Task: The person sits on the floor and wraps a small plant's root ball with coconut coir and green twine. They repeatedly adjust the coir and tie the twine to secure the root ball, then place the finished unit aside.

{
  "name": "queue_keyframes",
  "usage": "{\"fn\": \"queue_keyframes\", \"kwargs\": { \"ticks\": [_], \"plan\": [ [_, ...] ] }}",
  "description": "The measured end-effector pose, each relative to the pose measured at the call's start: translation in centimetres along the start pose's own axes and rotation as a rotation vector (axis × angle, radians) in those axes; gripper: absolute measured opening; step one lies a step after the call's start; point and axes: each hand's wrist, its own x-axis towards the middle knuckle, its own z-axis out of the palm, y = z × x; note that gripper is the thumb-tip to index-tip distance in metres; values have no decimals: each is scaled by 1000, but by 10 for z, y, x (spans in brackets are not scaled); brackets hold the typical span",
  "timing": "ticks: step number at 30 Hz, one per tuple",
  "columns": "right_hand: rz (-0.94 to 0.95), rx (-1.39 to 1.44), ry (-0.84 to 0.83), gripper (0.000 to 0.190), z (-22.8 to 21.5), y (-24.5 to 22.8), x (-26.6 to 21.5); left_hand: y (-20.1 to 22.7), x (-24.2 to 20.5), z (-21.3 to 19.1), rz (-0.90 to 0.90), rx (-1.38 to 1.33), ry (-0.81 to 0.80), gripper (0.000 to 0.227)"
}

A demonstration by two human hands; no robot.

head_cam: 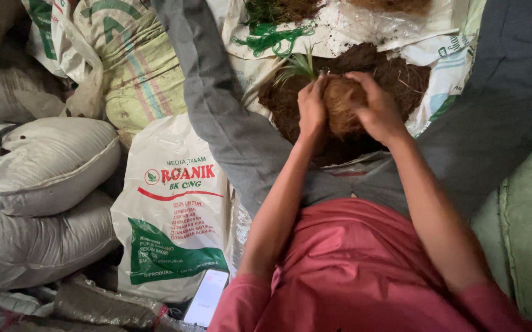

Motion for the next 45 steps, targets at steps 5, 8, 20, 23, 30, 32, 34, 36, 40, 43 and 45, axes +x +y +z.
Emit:
{"fn": "queue_keyframes", "kwargs": {
  "ticks": [5, 8, 20, 23, 30, 32, 34, 36, 40, 43, 45],
  "plan": [
    [-28, -123, 79, 61, 6, 5, 28, -20, 46, 7, 165, 92, -200, 47],
    [0, 285, 98, 58, 3, 22, 43, -33, 68, 8, 208, -18, -331, 52],
    [173, 928, -83, 72, -7, 22, 85, -19, 109, 15, -391, -639, -368, 50],
    [221, 892, -78, 68, -3, 25, 97, -18, 114, 5, -346, -671, -516, 49],
    [336, 460, 134, 57, 17, 52, 118, -56, 137, 3, -37, 131, 62, 49],
    [245, 541, 156, 58, 30, 66, 116, -76, 127, -4, 67, 81, 130, 39],
    [207, 593, 198, 59, 37, 79, 118, -86, 117, -12, 124, 110, 163, 35],
    [224, 614, 259, 61, 42, 88, 120, -84, 110, -17, 128, 216, 163, 33],
    [221, 405, 257, 63, 46, 97, 119, -54, 97, -18, 276, 386, 122, 28],
    [308, 344, 250, 64, 52, 96, 113, -27, 83, -27, 298, 583, 71, 32],
    [385, 270, 238, 70, 58, 94, 113, -14, 77, -34, 214, 522, 37, 33]
  ]
}}
